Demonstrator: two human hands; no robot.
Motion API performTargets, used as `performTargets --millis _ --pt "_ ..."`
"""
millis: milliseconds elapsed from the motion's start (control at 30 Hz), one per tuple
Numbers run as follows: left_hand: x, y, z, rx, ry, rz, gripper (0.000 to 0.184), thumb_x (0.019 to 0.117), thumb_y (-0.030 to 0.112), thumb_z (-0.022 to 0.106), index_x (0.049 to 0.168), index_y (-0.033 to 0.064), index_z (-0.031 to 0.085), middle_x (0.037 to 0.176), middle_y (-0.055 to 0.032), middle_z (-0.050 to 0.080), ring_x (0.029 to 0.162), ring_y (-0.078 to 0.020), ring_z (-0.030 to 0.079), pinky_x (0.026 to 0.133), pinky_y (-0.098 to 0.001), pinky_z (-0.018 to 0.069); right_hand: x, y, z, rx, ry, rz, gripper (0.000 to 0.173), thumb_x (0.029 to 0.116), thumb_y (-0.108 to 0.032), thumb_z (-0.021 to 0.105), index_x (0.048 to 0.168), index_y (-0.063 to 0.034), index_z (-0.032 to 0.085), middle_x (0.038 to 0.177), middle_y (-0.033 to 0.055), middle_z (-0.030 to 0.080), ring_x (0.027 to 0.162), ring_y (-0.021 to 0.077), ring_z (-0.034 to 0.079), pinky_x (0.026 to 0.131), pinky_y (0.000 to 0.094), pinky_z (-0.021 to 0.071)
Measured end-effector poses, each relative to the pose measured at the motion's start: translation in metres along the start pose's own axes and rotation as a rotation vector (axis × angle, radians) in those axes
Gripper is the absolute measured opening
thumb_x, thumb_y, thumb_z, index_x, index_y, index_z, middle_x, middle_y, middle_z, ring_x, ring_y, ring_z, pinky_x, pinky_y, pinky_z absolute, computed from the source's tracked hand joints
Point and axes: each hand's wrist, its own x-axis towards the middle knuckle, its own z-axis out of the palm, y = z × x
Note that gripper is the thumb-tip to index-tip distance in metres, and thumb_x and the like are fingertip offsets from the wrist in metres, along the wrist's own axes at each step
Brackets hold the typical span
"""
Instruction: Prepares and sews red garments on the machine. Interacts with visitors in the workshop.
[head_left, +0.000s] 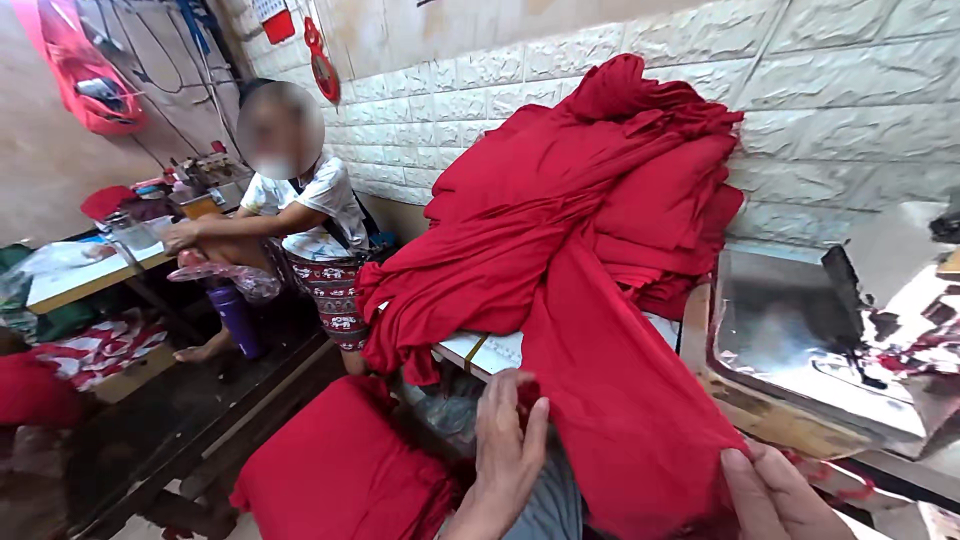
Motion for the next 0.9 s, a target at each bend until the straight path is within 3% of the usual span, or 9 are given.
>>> performTargets --millis 67,167,300,467,567,667,767,833,900 --pt "0.022 0.023 0.001 -0.088 -0.055 0.153 0.034 0.1038 0.015 0.051 0.127 -0.007 0.061 0.131 -0.0218 0.061 0.091 -0.0158 0.064 0.076 -0.0287 0.0535 -0.001 -0.013 0.006 0.215 -0.041 0.032 0.019 0.1032 -0.002 0.045 0.092 -0.0067 0.058 0.079 -0.0158 0.059 0.074 -0.0142 0.058 0.07 0.0083 0.0509" --pt "0.061 0.051 0.005 -0.261 -0.342 0.432 0.046 0.1108 0.025 0.036 0.125 -0.0109 0.062 0.134 -0.0249 0.061 0.127 -0.0273 0.06 0.106 -0.0399 0.0498 -0.001 -0.031 0.006 0.475 -0.221 0.04 0.026 0.097 0.002 0.057 0.101 -0.0214 0.067 0.087 -0.0195 0.073 0.076 -0.0074 0.068 0.07 0.0139 0.0577" --pt "0.11 0.066 0.008 -0.071 -0.55 0.595 0.038 0.106 0.024 0.052 0.085 -0.0031 0.069 0.082 -0.0123 0.066 0.079 -0.0219 0.066 0.071 -0.0404 0.0511 0.003 -0.039 -0.007 0.545 -0.308 0.016 0.033 0.0925 0.005 0.061 0.109 -0.0222 0.069 0.095 -0.0152 0.077 0.083 -0.0034 0.071 0.076 0.0161 0.0596" --pt "0.151 0.077 0.0 0.007 -0.081 0.642 0.039 0.0989 0.021 0.062 0.064 0.0041 0.061 0.059 -0.0026 0.054 0.054 -0.0124 0.052 0.052 -0.0316 0.043 0.005 -0.02 -0.026 0.185 -0.376 0.069 0.009 0.0917 0.001 0.062 0.098 0.0013 0.068 0.088 -0.0088 0.073 0.08 -0.0068 0.067 0.077 0.0177 0.058" --pt "0.181 0.073 0.015 0.063 0.132 0.661 0.043 0.1017 0.02 0.059 0.061 0.0052 0.058 0.057 -0.0026 0.05 0.052 -0.0133 0.05 0.05 -0.0312 0.0404 0.009 -0.009 -0.02 0.15 -0.351 0.076 0.008 0.0939 -0.004 0.064 0.093 0.0008 0.071 0.086 -0.0066 0.072 0.079 -0.0057 0.066 0.076 0.0179 0.0576" --pt "0.212 0.05 0.05 0.15 -0.022 0.547 0.035 0.1045 0.026 0.057 0.086 -0.0017 0.067 0.081 -0.0126 0.064 0.074 -0.0243 0.065 0.068 -0.0416 0.0528 0.017 0.004 -0.002 0.165 -0.206 0.061 0.018 0.0996 -0.008 0.056 0.094 -0.0002 0.071 0.085 -0.0065 0.069 0.076 -0.0051 0.064 0.071 0.0158 0.0558" --pt "0.216 0.033 0.073 0.39 -0.411 0.373 0.05 0.0936 0.024 0.075 0.133 -0.0005 0.059 0.146 -0.0199 0.052 0.122 -0.0391 0.059 0.096 -0.0556 0.052 0.021 0.003 0.013 0.347 -0.05 0.197 0.025 0.1056 -0.006 0.046 0.096 -0.0081 0.068 0.073 -0.0107 0.072 0.06 -0.0017 0.067 0.057 0.0156 0.0576" --pt "0.209 0.033 0.082 0.483 -0.396 0.408 0.057 0.0901 0.024 0.079 0.139 0.0029 0.058 0.16 -0.0141 0.04 0.128 -0.0355 0.055 0.097 -0.0538 0.0503 0.021 0.003 0.015 0.464 -0.009 0.264 0.027 0.1061 -0.005 0.042 0.096 -0.0102 0.067 0.069 -0.0084 0.072 0.056 0.0003 0.066 0.054 0.0155 0.0549" --pt "0.191 0.035 0.078 0.445 -0.262 0.452 0.045 0.0927 0.023 0.075 0.131 0.0023 0.064 0.153 -0.0136 0.048 0.124 -0.033 0.057 0.093 -0.0507 0.0507 0.017 0.003 0.012 0.554 -0.034 0.298 0.026 0.1036 0.0 0.043 0.1 -0.0107 0.067 0.074 -0.0068 0.074 0.061 0.0011 0.067 0.059 0.0161 0.0557"
